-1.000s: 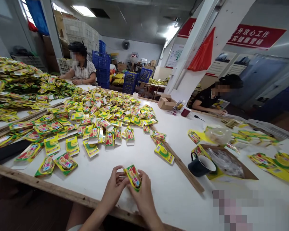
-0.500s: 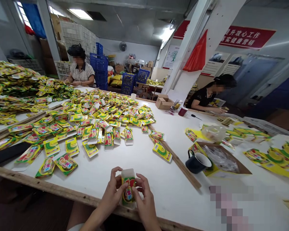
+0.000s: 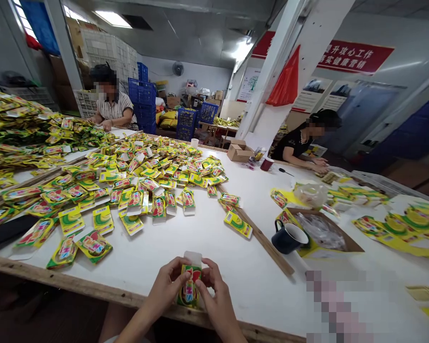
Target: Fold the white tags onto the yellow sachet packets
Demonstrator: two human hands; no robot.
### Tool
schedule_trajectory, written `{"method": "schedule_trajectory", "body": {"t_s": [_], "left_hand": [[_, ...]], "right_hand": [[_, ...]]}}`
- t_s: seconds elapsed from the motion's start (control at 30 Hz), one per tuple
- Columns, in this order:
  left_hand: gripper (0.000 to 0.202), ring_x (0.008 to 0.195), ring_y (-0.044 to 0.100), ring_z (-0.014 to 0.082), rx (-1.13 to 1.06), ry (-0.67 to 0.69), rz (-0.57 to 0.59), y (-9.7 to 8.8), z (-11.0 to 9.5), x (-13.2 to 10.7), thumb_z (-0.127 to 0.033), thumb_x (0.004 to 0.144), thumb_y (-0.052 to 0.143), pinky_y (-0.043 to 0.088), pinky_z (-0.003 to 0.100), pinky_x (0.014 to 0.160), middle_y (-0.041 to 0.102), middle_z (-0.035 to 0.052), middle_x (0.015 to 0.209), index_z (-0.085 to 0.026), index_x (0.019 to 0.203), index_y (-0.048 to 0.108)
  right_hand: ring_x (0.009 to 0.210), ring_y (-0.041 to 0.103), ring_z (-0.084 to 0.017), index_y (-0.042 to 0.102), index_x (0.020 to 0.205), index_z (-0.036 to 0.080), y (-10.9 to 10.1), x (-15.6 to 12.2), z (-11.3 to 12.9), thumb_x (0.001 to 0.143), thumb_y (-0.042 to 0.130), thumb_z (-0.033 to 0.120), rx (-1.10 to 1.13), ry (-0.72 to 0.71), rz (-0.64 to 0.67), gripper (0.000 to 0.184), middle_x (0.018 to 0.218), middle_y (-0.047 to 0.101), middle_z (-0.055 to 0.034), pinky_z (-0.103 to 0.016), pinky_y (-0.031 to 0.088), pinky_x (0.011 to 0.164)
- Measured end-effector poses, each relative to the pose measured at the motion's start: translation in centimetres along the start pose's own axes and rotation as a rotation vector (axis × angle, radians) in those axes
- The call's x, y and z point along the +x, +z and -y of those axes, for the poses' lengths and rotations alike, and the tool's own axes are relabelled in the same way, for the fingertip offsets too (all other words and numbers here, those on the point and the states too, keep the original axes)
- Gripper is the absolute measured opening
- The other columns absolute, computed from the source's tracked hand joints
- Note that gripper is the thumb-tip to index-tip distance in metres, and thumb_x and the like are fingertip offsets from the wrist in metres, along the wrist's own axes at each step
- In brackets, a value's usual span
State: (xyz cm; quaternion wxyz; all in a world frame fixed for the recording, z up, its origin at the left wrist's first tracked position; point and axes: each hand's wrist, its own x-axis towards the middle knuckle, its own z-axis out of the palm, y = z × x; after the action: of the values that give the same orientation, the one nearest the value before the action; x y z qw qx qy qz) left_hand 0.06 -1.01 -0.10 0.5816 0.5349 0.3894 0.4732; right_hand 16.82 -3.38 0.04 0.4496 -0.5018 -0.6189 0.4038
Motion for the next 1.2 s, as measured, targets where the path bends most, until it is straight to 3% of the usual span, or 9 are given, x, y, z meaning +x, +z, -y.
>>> {"method": "schedule_trajectory", "body": {"t_s": [0.13,0.27,0.37,0.47,0.53,0.63,0.73,0.97,1.2], "left_hand": [[0.023,0.088,0.065,0.023,0.009,-0.003,-0.043,0.1,0.1,0.2,-0.039,0.084,0.061,0.051,0.03,0.078,0.072,0.0055,0.089,-0.018,0.093,0.067],[0.028,0.093,0.065,0.0249,-0.09,-0.048,-0.105,0.5,0.6,0.9,-0.041,0.078,0.067,0.051,0.034,0.084,0.072,0.008,0.098,-0.017,0.093,0.07],[0.029,0.09,0.066,0.0225,-0.2,-0.032,-0.107,0.9,0.6,1.5,-0.039,0.076,0.07,0.052,0.032,0.08,0.071,0.0065,0.097,-0.019,0.097,0.066],[0.032,0.087,0.066,0.0201,-0.221,0.022,-0.1,1.2,0.3,1.4,-0.037,0.08,0.067,0.052,0.031,0.078,0.071,0.0041,0.095,-0.023,0.109,0.059],[0.027,0.089,0.066,0.021,-0.12,0.021,-0.092,1.1,0.0,1.1,-0.037,0.084,0.063,0.052,0.032,0.081,0.071,0.0059,0.096,-0.021,0.105,0.063],[0.023,0.096,0.065,0.0239,0.034,0.012,-0.086,0.9,-0.5,0.4,-0.037,0.085,0.061,0.051,0.033,0.086,0.071,0.0094,0.103,-0.018,0.093,0.069],[0.023,0.098,0.065,0.025,0.065,0.008,-0.105,0.9,-0.8,0.1,-0.038,0.083,0.062,0.051,0.034,0.087,0.071,0.01,0.104,-0.017,0.089,0.069],[0.025,0.075,0.063,0.0197,0.07,-0.023,-0.182,1.4,-1.1,0.9,-0.039,0.08,0.065,0.051,0.028,0.069,0.07,0.0049,0.08,-0.016,0.091,0.067],[0.025,0.072,0.063,0.0188,0.084,-0.046,-0.173,1.1,-0.6,0.8,-0.04,0.081,0.064,0.05,0.027,0.068,0.07,0.0046,0.078,-0.016,0.087,0.068]], "right_hand": [[0.075,0.066,-0.018,0.056,0.119,0.024,-0.4,0.4,0.6,0.088,0.055,0.028,-0.034,-0.033,-0.003,0.031,0.085,0.069,-0.0021,-0.027,0.053,0.073],[0.084,0.066,-0.022,0.066,0.1,0.021,-0.8,1.2,0.9,0.089,0.055,0.031,-0.013,-0.042,-0.003,0.018,0.093,0.07,-0.0056,-0.03,0.053,0.075],[0.086,0.065,-0.022,0.067,0.084,0.019,-0.6,2.0,0.4,0.087,0.058,0.036,0.036,-0.025,-0.075,0.019,0.089,0.069,-0.0061,-0.03,0.053,0.076],[0.082,0.066,-0.02,0.065,0.097,0.02,-0.3,2.3,-0.1,0.085,0.061,0.039,0.12,0.007,-0.166,0.023,0.087,0.068,-0.0042,-0.03,0.053,0.075],[0.084,0.065,-0.02,0.064,0.103,0.021,-0.2,2.1,0.0,0.086,0.06,0.038,0.127,0.008,-0.161,0.025,0.09,0.068,-0.0041,-0.029,0.052,0.076],[0.091,0.064,-0.021,0.068,0.093,0.021,-0.2,1.6,0.7,0.086,0.06,0.037,0.072,-0.038,-0.085,0.02,0.097,0.068,-0.0061,-0.029,0.051,0.079],[0.09,0.064,-0.021,0.069,0.09,0.02,0.0,1.3,1.3,0.086,0.06,0.037,0.054,-0.058,-0.104,0.02,0.095,0.068,-0.0064,-0.029,0.051,0.077],[0.07,0.061,-0.018,0.065,0.085,0.018,0.7,2.3,1.6,0.083,0.062,0.035,-0.006,0.039,-0.191,0.017,0.075,0.067,-0.0027,-0.027,0.05,0.066],[0.074,0.064,-0.02,0.065,0.083,0.019,0.4,2.0,1.4,0.086,0.058,0.038,0.053,0.056,-0.147,0.021,0.078,0.069,-0.0043,-0.028,0.052,0.068]]}}
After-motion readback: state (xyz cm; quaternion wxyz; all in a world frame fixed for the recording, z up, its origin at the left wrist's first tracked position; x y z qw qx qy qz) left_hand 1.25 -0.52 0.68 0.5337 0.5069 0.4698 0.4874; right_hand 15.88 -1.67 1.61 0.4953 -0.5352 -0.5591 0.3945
